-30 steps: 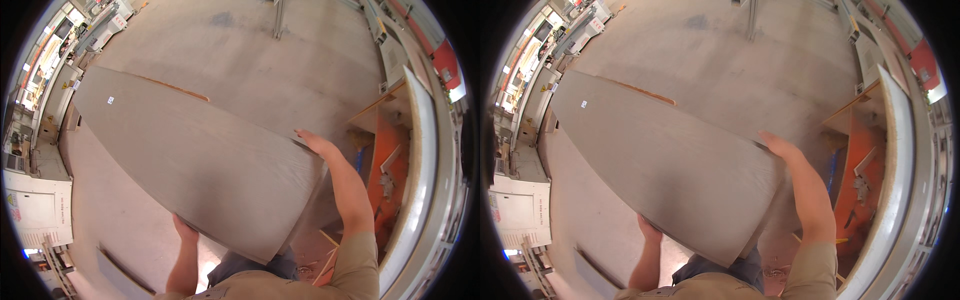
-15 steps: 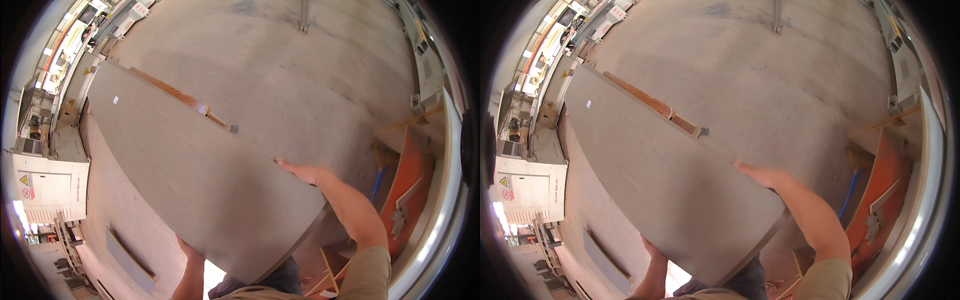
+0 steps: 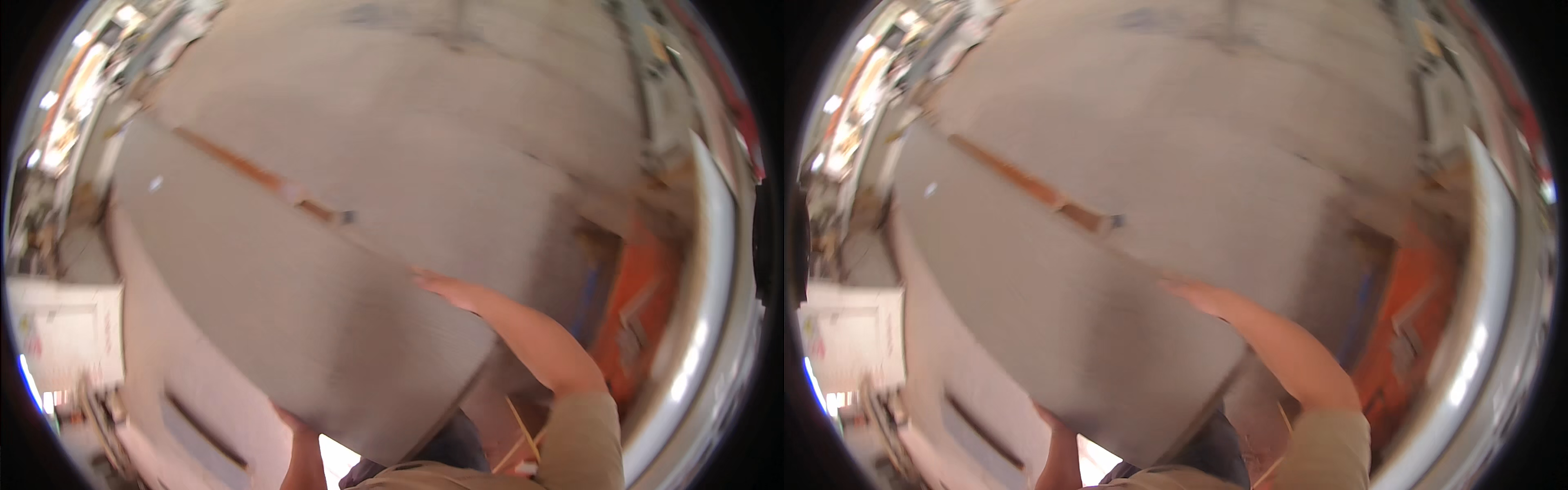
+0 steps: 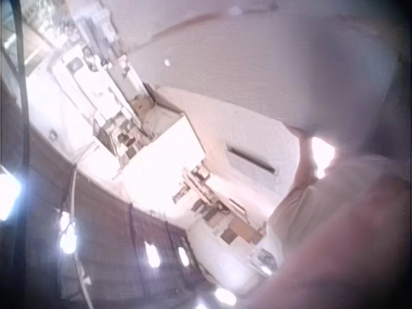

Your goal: The person repeatedly picks up large flat boards from a workbench and places them onto a growing stack on the floor. The person handles each board one at a time, moving from the bench to the stack and back.

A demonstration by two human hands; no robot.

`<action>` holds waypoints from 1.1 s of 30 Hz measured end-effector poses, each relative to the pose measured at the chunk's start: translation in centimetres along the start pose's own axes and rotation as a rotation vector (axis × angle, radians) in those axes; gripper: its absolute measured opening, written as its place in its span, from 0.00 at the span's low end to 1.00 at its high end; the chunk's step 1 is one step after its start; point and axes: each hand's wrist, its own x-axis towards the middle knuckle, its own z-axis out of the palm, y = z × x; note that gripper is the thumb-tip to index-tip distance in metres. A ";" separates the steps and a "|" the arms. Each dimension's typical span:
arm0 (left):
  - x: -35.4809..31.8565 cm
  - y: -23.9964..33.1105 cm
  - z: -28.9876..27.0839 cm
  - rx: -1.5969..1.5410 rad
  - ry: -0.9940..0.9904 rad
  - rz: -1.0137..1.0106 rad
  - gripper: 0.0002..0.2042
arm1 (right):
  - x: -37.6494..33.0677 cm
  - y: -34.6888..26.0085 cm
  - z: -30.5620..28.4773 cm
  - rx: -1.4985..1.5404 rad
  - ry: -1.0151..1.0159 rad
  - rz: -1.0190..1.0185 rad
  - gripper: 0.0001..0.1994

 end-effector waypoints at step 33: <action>-38.2 -4.7 29.0 0.387 -1.440 1.307 0.16 | -65.0 40.0 27.5 -0.197 2.097 0.942 0.33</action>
